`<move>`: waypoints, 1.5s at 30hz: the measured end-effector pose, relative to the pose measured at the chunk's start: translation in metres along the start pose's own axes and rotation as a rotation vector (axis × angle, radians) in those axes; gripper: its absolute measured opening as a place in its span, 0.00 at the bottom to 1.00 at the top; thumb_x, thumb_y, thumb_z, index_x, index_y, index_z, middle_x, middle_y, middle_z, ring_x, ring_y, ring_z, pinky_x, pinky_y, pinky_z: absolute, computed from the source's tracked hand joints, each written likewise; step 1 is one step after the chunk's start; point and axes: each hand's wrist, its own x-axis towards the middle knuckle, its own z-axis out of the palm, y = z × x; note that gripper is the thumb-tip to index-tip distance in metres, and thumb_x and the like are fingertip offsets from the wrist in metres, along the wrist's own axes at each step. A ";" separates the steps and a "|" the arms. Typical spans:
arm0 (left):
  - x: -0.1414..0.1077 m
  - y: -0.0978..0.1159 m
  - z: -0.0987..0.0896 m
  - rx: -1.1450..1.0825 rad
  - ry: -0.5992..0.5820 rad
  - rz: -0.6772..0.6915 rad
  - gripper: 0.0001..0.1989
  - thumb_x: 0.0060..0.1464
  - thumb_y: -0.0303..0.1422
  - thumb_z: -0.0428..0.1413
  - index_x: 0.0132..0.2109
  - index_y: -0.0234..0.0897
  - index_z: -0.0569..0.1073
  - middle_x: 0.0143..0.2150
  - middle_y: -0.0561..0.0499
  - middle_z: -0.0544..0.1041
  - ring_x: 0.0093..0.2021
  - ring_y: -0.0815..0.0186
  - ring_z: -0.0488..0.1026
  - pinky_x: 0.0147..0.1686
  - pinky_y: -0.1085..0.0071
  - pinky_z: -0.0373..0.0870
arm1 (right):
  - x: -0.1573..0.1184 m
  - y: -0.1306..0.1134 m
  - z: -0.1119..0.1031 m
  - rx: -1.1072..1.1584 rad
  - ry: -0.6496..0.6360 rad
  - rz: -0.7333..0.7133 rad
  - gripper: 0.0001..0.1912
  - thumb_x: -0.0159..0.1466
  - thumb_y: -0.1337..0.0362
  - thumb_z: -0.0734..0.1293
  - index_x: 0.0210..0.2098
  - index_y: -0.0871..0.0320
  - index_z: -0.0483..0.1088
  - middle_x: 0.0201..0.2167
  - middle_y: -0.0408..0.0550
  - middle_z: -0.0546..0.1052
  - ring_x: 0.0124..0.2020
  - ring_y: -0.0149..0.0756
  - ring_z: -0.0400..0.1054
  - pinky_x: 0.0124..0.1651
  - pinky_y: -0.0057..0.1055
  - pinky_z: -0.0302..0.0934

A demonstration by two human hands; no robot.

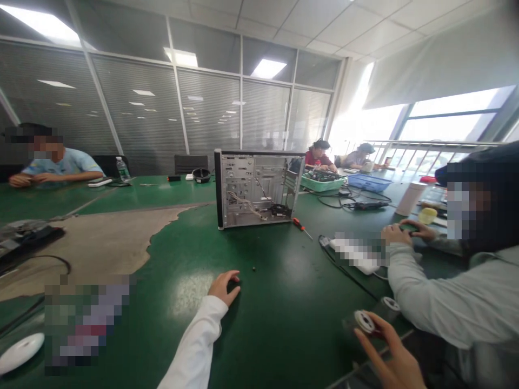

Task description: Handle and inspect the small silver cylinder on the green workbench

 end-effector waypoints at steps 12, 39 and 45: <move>-0.004 0.003 -0.003 0.055 -0.013 0.005 0.16 0.41 0.29 0.49 0.42 0.37 0.65 0.35 0.50 0.73 0.39 0.64 0.68 0.42 0.65 0.62 | 0.023 0.098 -0.049 -0.367 0.086 0.275 0.27 0.44 0.44 0.57 0.37 0.55 0.61 0.32 0.51 0.72 0.29 0.44 0.68 0.27 0.35 0.61; -0.006 -0.001 0.002 0.073 0.040 0.023 0.13 0.41 0.28 0.49 0.38 0.37 0.68 0.33 0.50 0.74 0.37 0.63 0.68 0.40 0.65 0.62 | 0.025 -0.035 0.029 -0.088 0.012 -0.349 0.18 0.53 0.68 0.55 0.45 0.57 0.59 0.45 0.53 0.63 0.47 0.41 0.56 0.47 0.41 0.52; -0.008 0.002 -0.004 0.091 -0.027 0.022 0.14 0.42 0.29 0.49 0.40 0.38 0.68 0.35 0.49 0.74 0.38 0.63 0.68 0.40 0.66 0.62 | 0.041 -0.112 0.116 -0.143 -0.523 -0.542 0.29 0.51 0.67 0.58 0.53 0.56 0.50 0.52 0.54 0.55 0.51 0.43 0.50 0.47 0.40 0.51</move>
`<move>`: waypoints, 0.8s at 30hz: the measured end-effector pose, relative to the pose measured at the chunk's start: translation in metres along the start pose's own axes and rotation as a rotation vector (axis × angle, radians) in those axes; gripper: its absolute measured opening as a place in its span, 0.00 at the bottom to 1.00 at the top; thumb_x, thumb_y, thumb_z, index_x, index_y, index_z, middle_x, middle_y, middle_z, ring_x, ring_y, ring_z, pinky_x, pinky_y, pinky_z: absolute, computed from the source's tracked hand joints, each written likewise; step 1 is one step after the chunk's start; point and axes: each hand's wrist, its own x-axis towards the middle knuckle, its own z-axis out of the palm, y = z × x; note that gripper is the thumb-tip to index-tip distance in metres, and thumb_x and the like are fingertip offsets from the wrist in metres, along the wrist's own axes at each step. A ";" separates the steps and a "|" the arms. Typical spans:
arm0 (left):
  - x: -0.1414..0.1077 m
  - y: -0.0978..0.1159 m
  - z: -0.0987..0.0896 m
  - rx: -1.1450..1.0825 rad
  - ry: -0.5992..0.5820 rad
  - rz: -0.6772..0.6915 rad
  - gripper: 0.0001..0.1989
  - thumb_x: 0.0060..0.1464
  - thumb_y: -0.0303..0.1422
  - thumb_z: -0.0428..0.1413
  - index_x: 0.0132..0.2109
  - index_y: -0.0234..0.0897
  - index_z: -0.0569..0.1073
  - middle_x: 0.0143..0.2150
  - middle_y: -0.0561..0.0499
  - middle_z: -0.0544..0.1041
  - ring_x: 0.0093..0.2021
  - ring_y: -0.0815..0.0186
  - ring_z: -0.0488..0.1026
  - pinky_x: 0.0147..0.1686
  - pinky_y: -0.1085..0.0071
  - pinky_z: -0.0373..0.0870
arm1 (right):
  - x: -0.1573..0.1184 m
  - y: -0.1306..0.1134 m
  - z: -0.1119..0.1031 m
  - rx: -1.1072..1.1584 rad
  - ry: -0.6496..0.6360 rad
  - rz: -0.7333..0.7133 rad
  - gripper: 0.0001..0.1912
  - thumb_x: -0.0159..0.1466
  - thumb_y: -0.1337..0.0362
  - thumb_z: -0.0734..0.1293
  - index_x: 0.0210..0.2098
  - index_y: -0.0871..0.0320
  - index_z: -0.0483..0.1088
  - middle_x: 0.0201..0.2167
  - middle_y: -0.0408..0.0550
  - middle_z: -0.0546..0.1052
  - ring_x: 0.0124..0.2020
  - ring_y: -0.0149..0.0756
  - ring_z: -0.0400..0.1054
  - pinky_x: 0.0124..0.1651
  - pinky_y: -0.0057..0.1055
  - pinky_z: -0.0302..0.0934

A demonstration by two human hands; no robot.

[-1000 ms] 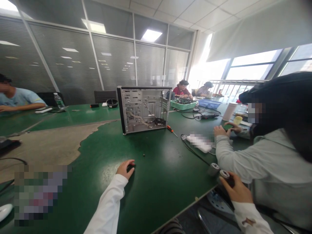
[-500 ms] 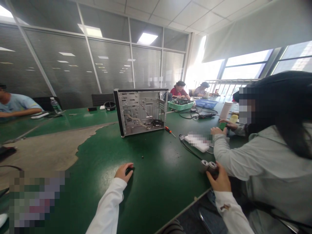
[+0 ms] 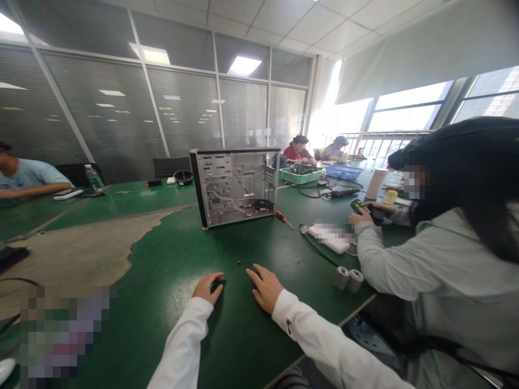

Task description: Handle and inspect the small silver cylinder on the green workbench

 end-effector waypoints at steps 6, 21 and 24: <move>0.000 0.000 -0.001 -0.007 -0.016 -0.003 0.14 0.42 0.28 0.49 0.40 0.36 0.68 0.35 0.48 0.74 0.38 0.63 0.68 0.41 0.65 0.62 | 0.063 -0.011 0.042 -0.054 0.006 -0.092 0.27 0.53 0.71 0.57 0.52 0.53 0.51 0.53 0.53 0.54 0.51 0.43 0.49 0.47 0.40 0.49; 0.004 -0.001 0.001 0.024 -0.034 -0.004 0.14 0.42 0.27 0.48 0.40 0.33 0.67 0.34 0.47 0.73 0.37 0.63 0.67 0.40 0.66 0.61 | 0.026 0.013 0.031 0.037 0.048 -0.304 0.14 0.57 0.74 0.52 0.31 0.59 0.67 0.33 0.47 0.70 0.36 0.31 0.60 0.38 0.26 0.58; 0.005 -0.001 0.000 0.021 -0.042 -0.004 0.14 0.43 0.27 0.48 0.40 0.33 0.67 0.35 0.47 0.73 0.37 0.64 0.67 0.40 0.66 0.62 | -0.003 0.027 0.008 0.048 0.104 -0.251 0.14 0.57 0.74 0.52 0.30 0.58 0.66 0.31 0.47 0.70 0.34 0.31 0.62 0.37 0.27 0.59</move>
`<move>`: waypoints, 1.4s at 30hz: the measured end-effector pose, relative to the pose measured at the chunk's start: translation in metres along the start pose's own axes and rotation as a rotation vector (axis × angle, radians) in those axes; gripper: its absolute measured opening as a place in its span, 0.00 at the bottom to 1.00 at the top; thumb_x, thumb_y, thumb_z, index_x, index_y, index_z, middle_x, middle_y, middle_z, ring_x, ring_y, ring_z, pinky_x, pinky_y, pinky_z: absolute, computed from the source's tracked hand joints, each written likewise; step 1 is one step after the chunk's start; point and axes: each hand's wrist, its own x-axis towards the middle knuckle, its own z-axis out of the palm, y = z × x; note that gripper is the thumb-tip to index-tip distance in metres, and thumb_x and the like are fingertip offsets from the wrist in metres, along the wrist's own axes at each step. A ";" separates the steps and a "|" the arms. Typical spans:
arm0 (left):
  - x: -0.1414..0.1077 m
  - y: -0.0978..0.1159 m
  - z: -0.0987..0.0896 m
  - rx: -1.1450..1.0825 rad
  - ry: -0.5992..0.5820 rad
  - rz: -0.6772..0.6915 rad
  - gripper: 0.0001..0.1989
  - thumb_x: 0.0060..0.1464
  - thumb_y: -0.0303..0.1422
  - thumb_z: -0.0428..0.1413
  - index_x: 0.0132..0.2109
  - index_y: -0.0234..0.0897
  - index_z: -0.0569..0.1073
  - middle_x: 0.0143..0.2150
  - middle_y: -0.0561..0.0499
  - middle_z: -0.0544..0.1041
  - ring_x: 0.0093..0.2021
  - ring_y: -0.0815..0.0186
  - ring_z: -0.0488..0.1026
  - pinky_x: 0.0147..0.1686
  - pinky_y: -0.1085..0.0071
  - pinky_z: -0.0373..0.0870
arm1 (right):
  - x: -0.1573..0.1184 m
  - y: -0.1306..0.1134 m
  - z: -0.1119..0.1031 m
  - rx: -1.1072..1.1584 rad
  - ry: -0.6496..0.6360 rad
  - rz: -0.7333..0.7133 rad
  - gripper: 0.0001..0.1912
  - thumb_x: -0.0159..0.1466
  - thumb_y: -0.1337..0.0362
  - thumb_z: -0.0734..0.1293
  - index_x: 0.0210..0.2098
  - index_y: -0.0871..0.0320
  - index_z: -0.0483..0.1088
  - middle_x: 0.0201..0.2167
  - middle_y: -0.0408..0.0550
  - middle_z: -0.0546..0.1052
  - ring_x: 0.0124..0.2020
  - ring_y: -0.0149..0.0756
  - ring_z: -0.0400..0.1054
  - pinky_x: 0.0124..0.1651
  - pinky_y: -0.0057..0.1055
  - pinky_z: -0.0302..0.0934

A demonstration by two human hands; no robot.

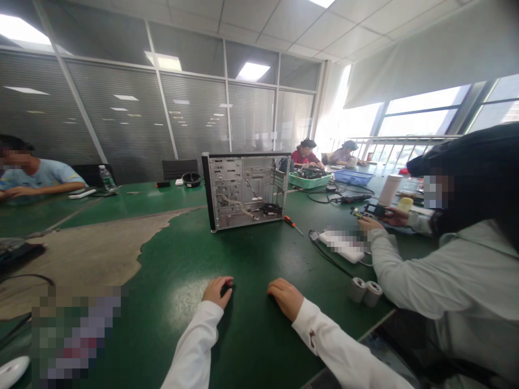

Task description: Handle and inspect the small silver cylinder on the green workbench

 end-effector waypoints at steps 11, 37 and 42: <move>0.003 -0.007 0.005 0.008 0.022 0.023 0.13 0.43 0.28 0.47 0.39 0.35 0.67 0.34 0.49 0.73 0.36 0.64 0.67 0.39 0.66 0.62 | -0.132 0.084 -0.128 -0.550 0.460 0.731 0.15 0.54 0.56 0.57 0.33 0.59 0.66 0.27 0.47 0.73 0.21 0.32 0.65 0.23 0.28 0.58; -0.001 -0.005 0.010 0.018 0.087 -0.011 0.12 0.42 0.27 0.48 0.37 0.37 0.68 0.33 0.50 0.73 0.36 0.64 0.68 0.39 0.67 0.62 | -0.148 0.101 -0.126 -0.468 0.377 0.786 0.10 0.53 0.58 0.56 0.30 0.56 0.64 0.26 0.48 0.72 0.23 0.38 0.66 0.25 0.32 0.57; -0.001 -0.004 0.007 0.003 0.093 -0.006 0.13 0.41 0.27 0.48 0.38 0.36 0.68 0.32 0.49 0.74 0.36 0.64 0.68 0.39 0.66 0.62 | -0.147 0.101 -0.125 -0.437 0.377 0.819 0.09 0.52 0.58 0.57 0.29 0.55 0.63 0.25 0.47 0.72 0.23 0.38 0.66 0.24 0.31 0.56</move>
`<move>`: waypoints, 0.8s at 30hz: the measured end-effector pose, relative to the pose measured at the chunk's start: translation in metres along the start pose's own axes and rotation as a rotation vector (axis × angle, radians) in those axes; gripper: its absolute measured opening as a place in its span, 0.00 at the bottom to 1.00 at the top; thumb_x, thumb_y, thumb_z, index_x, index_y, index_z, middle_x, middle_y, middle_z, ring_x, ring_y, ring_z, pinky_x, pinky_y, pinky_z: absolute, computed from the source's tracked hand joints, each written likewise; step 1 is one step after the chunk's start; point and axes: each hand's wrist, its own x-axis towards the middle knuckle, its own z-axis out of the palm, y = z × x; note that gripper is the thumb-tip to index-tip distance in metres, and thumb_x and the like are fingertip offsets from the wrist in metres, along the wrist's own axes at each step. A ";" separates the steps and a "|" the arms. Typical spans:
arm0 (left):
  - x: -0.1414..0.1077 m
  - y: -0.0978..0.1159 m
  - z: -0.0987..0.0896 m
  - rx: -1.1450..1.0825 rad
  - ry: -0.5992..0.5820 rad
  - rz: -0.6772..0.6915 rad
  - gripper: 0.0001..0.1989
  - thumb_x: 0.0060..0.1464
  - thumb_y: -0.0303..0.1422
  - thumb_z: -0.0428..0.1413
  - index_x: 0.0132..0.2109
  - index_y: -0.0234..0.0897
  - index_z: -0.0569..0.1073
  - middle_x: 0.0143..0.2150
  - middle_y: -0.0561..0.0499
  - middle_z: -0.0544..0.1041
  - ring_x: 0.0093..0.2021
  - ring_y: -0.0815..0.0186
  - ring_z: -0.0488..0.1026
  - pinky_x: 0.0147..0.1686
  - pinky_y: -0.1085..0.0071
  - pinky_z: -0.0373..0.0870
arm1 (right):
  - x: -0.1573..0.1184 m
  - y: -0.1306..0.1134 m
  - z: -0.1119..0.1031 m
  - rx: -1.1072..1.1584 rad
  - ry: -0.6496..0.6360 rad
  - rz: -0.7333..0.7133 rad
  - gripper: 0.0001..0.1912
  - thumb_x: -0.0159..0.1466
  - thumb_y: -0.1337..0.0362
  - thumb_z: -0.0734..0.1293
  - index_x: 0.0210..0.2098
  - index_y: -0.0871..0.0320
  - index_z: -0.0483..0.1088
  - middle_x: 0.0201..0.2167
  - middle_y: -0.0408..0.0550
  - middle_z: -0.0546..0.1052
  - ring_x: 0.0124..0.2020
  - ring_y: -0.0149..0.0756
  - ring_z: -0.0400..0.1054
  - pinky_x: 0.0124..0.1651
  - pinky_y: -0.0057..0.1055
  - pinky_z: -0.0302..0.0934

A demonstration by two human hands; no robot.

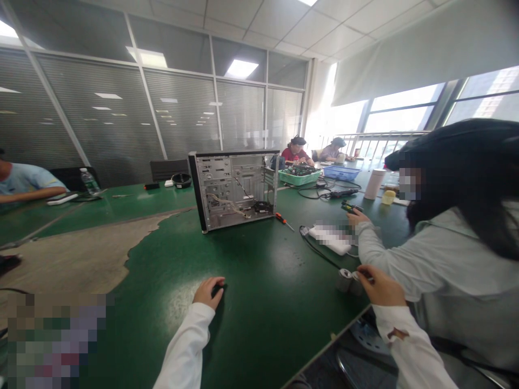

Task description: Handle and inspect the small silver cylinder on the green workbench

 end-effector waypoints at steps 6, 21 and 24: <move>0.000 0.002 -0.005 0.009 -0.064 0.030 0.13 0.43 0.28 0.47 0.39 0.34 0.68 0.34 0.48 0.73 0.37 0.64 0.68 0.40 0.66 0.62 | 0.000 0.005 0.004 -0.014 -0.009 0.034 0.11 0.52 0.56 0.57 0.27 0.55 0.64 0.24 0.47 0.71 0.23 0.39 0.65 0.24 0.32 0.55; 0.000 0.003 -0.004 -0.005 -0.050 -0.018 0.13 0.42 0.27 0.48 0.38 0.37 0.68 0.34 0.50 0.73 0.37 0.64 0.68 0.40 0.66 0.62 | -0.016 0.000 0.006 -0.039 0.158 -0.143 0.14 0.52 0.58 0.57 0.34 0.58 0.65 0.35 0.49 0.71 0.36 0.39 0.64 0.40 0.35 0.57; 0.000 0.002 -0.002 0.001 -0.038 -0.019 0.13 0.42 0.26 0.48 0.38 0.37 0.68 0.33 0.50 0.73 0.37 0.64 0.68 0.40 0.66 0.62 | -0.016 0.000 0.008 -0.046 0.107 -0.230 0.20 0.51 0.58 0.58 0.42 0.59 0.61 0.41 0.52 0.67 0.42 0.42 0.61 0.44 0.39 0.55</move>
